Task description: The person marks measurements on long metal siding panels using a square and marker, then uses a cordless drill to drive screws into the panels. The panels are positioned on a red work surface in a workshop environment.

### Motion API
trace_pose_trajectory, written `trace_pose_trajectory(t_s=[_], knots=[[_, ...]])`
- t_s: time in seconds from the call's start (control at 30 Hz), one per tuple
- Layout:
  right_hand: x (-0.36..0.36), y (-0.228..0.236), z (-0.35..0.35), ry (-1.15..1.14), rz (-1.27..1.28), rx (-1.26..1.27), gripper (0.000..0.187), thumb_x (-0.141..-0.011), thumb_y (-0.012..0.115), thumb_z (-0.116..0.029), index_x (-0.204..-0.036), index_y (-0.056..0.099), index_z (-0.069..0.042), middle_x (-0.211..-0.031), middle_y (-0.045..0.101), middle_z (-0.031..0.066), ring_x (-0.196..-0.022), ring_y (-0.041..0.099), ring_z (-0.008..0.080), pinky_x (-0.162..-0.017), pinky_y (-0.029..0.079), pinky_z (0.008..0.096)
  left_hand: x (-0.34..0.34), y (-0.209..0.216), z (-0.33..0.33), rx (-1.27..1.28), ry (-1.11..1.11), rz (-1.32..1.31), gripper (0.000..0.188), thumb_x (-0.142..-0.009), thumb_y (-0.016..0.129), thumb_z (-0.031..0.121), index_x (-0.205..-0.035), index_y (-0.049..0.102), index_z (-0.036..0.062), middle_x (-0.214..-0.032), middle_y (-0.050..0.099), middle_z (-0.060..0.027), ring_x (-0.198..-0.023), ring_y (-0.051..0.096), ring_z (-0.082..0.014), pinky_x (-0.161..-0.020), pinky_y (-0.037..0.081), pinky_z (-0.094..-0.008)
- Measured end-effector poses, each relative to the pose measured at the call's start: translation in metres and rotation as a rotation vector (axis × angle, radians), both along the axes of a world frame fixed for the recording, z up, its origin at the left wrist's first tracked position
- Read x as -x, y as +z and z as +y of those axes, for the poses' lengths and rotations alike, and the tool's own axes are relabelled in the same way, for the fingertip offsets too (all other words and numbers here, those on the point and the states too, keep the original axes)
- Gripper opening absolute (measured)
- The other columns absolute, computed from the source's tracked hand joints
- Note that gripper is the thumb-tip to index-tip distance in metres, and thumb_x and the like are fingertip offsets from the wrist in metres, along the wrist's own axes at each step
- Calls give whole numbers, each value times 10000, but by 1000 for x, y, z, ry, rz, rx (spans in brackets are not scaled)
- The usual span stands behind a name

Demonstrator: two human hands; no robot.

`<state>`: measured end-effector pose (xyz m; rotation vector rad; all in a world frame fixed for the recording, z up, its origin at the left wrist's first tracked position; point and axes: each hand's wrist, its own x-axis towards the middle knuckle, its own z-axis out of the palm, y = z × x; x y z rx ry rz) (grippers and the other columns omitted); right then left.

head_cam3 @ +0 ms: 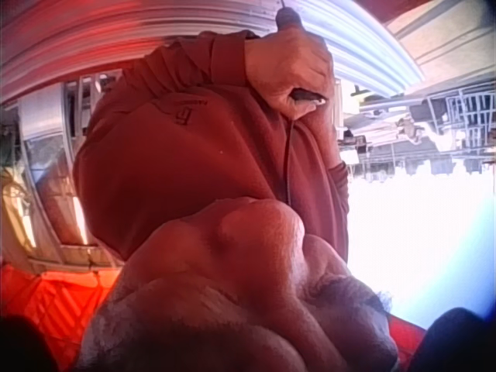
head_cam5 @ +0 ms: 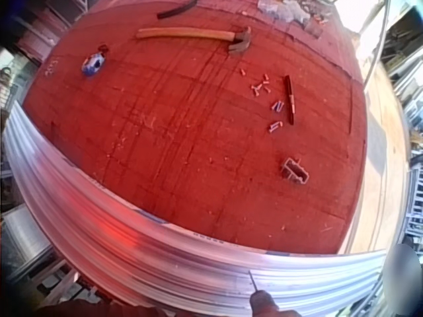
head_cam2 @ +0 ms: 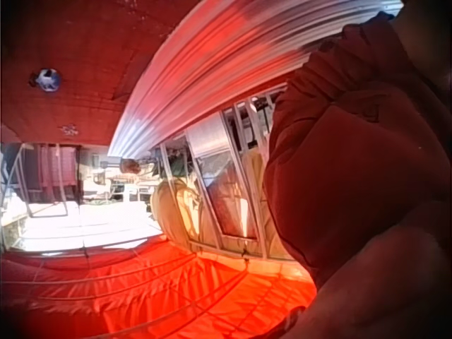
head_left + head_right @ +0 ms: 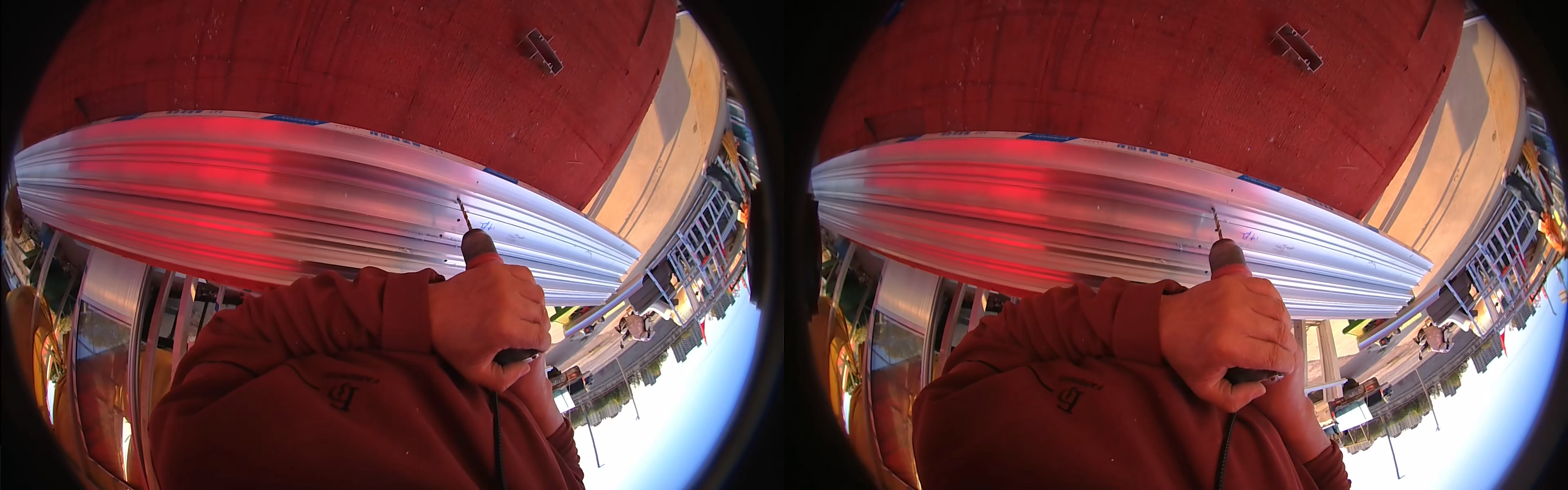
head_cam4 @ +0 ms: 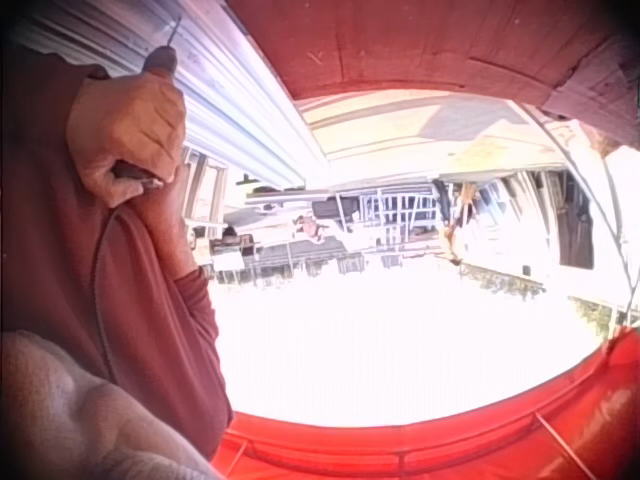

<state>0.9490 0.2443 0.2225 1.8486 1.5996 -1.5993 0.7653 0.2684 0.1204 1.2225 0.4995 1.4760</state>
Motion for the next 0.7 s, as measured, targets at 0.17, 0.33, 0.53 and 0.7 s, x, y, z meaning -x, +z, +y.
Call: trace_pose_trajectory(t_s=[0.17, 0.33, 0.53, 0.7], knots=[[-3, -7, 0, 31, 7, 11, 469, -900, 724, -145, -1336, 568, -70, -1269, 616, 145, -1223, 632, 266, -974, 542, 364, -3, -1, 1, -11, 23, -28, 405, -643, 763, 161, -1016, 707, 13, -917, 710, -123, -843, 674, -328, -779, 504, -441], [10, -2, 13, 35, -13, 8, 413, -870, 757, -150, -1249, 615, -67, -1173, 657, 135, -1117, 679, 279, -893, 567, 366, 5, 2, 3, 18, 13, 7, 393, -635, 771, 165, -994, 700, 22, -896, 700, -123, -816, 659, -333, -750, 496, -441], [30, 7, 28, 44, -67, -6, 348, -833, 796, -155, -1144, 670, -64, -1058, 706, 124, -990, 735, 294, -796, 596, 369, 1, -1, 5, 58, 26, -88, 283, -631, 791, 211, -856, 707, 63, -839, 719, -85, -807, 683, -304, -750, 518, -418], [23, -1, 44, 244, -23, -100, 303, -800, 813, -195, -1053, 686, -86, -965, 709, 134, -877, 740, 359, -698, 598, 407, -1, -12, 1, 27, 51, -160, 409, -692, 778, 237, -1042, 699, 40, -1037, 716, -107, -903, 679, -305, -790, 508, -434]])
